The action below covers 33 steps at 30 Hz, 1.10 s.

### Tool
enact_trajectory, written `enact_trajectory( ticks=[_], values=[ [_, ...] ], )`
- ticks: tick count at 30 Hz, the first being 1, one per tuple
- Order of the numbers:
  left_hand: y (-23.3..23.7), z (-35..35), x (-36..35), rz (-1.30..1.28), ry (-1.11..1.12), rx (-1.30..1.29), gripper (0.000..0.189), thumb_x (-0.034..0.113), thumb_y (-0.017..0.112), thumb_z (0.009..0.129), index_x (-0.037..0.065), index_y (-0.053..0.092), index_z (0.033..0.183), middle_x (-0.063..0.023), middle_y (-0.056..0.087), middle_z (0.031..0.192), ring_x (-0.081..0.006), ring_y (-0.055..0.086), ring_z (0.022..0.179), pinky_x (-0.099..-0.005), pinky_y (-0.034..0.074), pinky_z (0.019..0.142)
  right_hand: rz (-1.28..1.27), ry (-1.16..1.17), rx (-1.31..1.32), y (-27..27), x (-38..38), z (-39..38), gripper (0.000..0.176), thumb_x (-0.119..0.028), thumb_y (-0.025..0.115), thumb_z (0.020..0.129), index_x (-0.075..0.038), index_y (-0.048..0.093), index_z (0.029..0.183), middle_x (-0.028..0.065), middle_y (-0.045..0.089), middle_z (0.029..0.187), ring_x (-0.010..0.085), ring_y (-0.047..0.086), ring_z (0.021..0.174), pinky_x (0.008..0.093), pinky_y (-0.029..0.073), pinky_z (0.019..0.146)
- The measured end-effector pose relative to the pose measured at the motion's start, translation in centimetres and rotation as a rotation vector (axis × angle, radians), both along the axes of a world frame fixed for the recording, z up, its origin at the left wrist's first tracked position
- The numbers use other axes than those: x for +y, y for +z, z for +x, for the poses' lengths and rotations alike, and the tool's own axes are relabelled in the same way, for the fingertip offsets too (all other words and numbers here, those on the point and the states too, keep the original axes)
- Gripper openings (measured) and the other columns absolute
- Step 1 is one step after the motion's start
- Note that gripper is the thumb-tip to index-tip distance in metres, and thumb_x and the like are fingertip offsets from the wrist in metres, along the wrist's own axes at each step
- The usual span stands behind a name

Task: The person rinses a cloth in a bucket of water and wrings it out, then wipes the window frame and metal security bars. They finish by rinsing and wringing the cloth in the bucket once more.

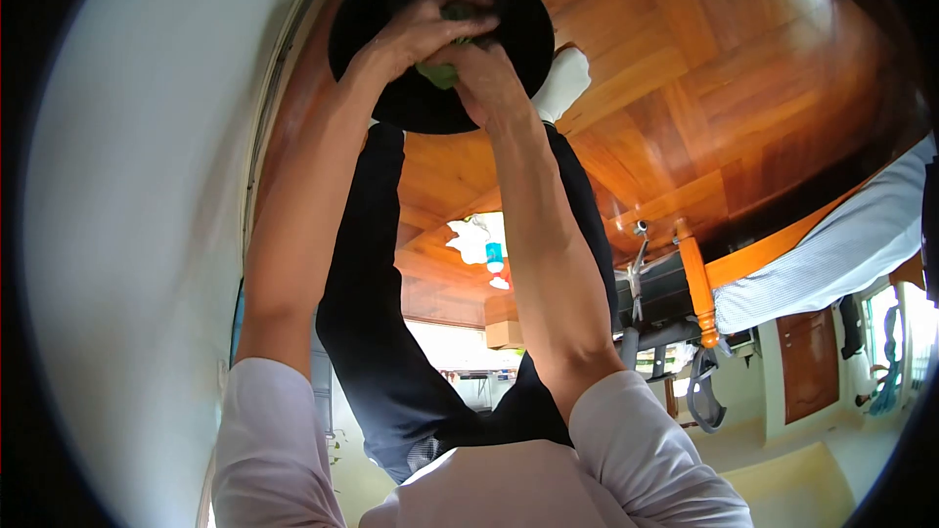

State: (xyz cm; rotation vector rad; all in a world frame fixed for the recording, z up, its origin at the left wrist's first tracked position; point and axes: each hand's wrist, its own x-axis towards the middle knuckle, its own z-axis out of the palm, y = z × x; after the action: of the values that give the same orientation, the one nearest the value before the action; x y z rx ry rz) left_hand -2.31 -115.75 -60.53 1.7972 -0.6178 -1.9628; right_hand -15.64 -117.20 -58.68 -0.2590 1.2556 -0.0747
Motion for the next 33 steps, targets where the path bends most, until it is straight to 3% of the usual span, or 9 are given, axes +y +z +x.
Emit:
enact_trajectory(
  ticks=[7,12,15,17,20,25,28,30,33],
  values=[
    [-1.1,-0.3,2.3,0.024,0.123,-0.033,0.031,0.027,0.069,0.098,0.008,0.075,0.121,-0.0059,0.075,0.108,-0.0176,0.068,0.101,-0.0326,0.052,0.094,0.123,0.145,-0.115,0.2,1.9,0.2,0.013,0.002,0.06,0.092,0.002,0.058,0.105,0.0056,0.056,0.084,0.0124,0.051,0.065,0.0281,0.039,0.049],
    [-0.8,-0.1,1.1,0.259,0.274,-0.301,0.047,0.045,0.065,0.099,0.0,0.074,0.107,-0.0106,0.072,0.088,-0.0217,0.067,0.078,-0.0354,0.052,0.072,-0.259,0.566,-0.002,-0.1,2.7,1.4,0.018,-0.007,0.058,0.094,0.005,0.061,0.107,0.0088,0.062,0.088,0.015,0.061,0.073,0.031,0.047,0.053],
    [-1.8,-1.0,2.0,0.182,0.562,-0.213,0.039,0.042,0.071,0.097,0.003,0.069,0.09,-0.0042,0.063,0.076,-0.0156,0.058,0.064,-0.0324,0.046,0.061,-0.657,0.747,0.196,0.6,2.4,1.0,0.02,-0.004,0.057,0.09,0.007,0.071,0.099,0.0187,0.074,0.098,0.0309,0.075,0.098,0.0398,0.059,0.081],
    [-1.5,-1.2,2.1,0.14,0.701,-0.176,0.039,0.04,0.073,0.096,0.005,0.067,0.081,-0.001,0.059,0.069,-0.0126,0.053,0.058,-0.0309,0.042,0.055,-0.107,0.354,-0.186,0.5,1.2,-0.8,0.017,-0.004,0.067,0.088,0.007,0.07,0.101,0.0173,0.07,0.111,0.0284,0.074,0.094,0.036,0.059,0.086],
    [-0.5,-1.7,2.2,0.138,0.586,0.074,0.032,0.035,0.08,0.093,0.011,0.064,0.079,0.0034,0.053,0.067,-0.0082,0.046,0.057,-0.0269,0.036,0.052,0.185,0.237,-0.321,0.1,-0.1,-2.1,0.025,-0.004,0.074,0.087,0.005,0.066,0.108,0.0142,0.065,0.118,0.0251,0.072,0.087,0.0338,0.061,0.083],
    [-1.2,-2.0,2.5,-0.039,0.402,0.096,0.039,0.044,0.078,0.093,0.011,0.064,0.076,0.0026,0.057,0.071,-0.0085,0.053,0.067,-0.0278,0.043,0.064,0.202,0.359,-0.295,-1.4,1.1,-1.4,0.03,0.003,0.07,0.09,0.0,0.062,0.119,0.0088,0.068,0.094,0.0237,0.072,0.096,0.0358,0.059,0.081],
    [0.1,-0.8,2.3,0.177,0.316,0.061,0.063,0.067,0.06,0.098,0.01,0.064,0.072,-0.0006,0.059,0.07,-0.0121,0.058,0.071,-0.0275,0.046,0.069,0.091,0.464,-0.062,-1.2,3.6,-0.2,0.022,0.001,0.068,0.09,-0.002,0.067,0.112,0.0108,0.069,0.087,0.0255,0.07,0.086,0.04,0.055,0.069],
    [-0.8,-0.9,2.4,0.219,0.285,-0.111,0.073,0.073,0.05,0.099,0.008,0.063,0.068,-0.002,0.057,0.065,-0.0145,0.057,0.066,-0.0286,0.046,0.067,-0.751,0.609,0.055,-1.4,5.9,0.3,0.018,-0.004,0.067,0.088,0.001,0.068,0.106,0.0197,0.071,0.093,0.0333,0.07,0.08,0.0466,0.055,0.067],
    [-2.6,-0.9,2.7,0.268,0.416,-0.173,0.074,0.073,0.054,0.097,0.002,0.063,0.076,-0.0048,0.056,0.062,-0.0164,0.055,0.057,-0.0305,0.045,0.058,-0.896,0.814,0.259,-2.2,7.0,1.4,0.026,-0.015,0.069,0.086,0.005,0.069,0.103,0.0304,0.072,0.101,0.0444,0.071,0.091,0.0527,0.056,0.08]
  ],
)
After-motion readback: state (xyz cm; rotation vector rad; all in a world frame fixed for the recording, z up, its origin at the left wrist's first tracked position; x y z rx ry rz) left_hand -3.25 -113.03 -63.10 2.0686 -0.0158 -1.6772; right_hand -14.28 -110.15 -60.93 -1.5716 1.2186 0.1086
